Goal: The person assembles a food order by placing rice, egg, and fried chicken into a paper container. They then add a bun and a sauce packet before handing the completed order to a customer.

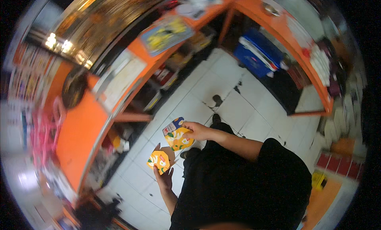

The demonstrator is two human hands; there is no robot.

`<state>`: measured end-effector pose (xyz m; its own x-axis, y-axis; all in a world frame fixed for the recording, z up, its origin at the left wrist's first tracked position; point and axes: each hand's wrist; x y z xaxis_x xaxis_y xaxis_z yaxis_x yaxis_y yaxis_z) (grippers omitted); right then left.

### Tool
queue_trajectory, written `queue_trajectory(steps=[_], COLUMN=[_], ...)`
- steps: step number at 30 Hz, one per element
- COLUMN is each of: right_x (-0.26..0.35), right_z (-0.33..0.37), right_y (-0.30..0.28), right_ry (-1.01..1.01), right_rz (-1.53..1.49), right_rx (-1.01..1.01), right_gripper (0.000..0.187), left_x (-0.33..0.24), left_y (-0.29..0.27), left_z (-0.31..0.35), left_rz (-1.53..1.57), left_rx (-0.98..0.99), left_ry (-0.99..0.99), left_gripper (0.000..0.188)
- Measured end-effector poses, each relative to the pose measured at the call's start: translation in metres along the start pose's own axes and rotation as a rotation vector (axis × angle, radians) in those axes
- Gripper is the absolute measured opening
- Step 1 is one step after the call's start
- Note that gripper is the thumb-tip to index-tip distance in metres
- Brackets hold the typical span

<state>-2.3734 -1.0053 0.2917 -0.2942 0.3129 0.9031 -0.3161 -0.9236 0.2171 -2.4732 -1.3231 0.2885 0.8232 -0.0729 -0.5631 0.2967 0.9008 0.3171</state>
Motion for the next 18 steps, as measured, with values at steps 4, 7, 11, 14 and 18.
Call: queue_trajectory(steps=[4,7,11,14,18], right_x=[-0.024,-0.038,-0.024,0.004,0.040], right_z=[0.096,0.171,0.264,0.315,0.349], right_y=[-0.155,-0.269,-0.391,-0.469,-0.583], right_ry=[0.013,0.015,0.002,-0.045,-0.100], right_rz=[0.154,0.122,0.146,0.417,0.881], right_rx=[-0.309,-0.656,-1.095,-1.294,-1.465], right_gripper=[0.041,0.045,0.035,0.027,0.024], left_x=[0.030,0.073,0.113,0.134,0.167], left_y=[0.142,0.270,0.419,0.514,0.625], left_z=[-0.077,-0.133,-0.172,-0.187,-0.198], left_rz=[-0.091,0.069,-0.042,-0.241,-0.375], left_rx=[0.130,0.273,0.545,0.547,0.632], left_ry=[-0.173,-0.267,-0.355,-0.480,-0.513], left_gripper=[0.075,0.070,0.067,0.066,0.067])
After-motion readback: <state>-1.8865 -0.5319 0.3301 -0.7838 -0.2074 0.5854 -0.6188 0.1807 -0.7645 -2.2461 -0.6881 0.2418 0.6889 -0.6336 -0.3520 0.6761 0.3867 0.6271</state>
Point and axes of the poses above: each hand's wrist, its own z-axis away from the middle knuckle, its own y-axis out of the palm, x = y × z, and after that the axes turned 3 degrees about -z, right-handed
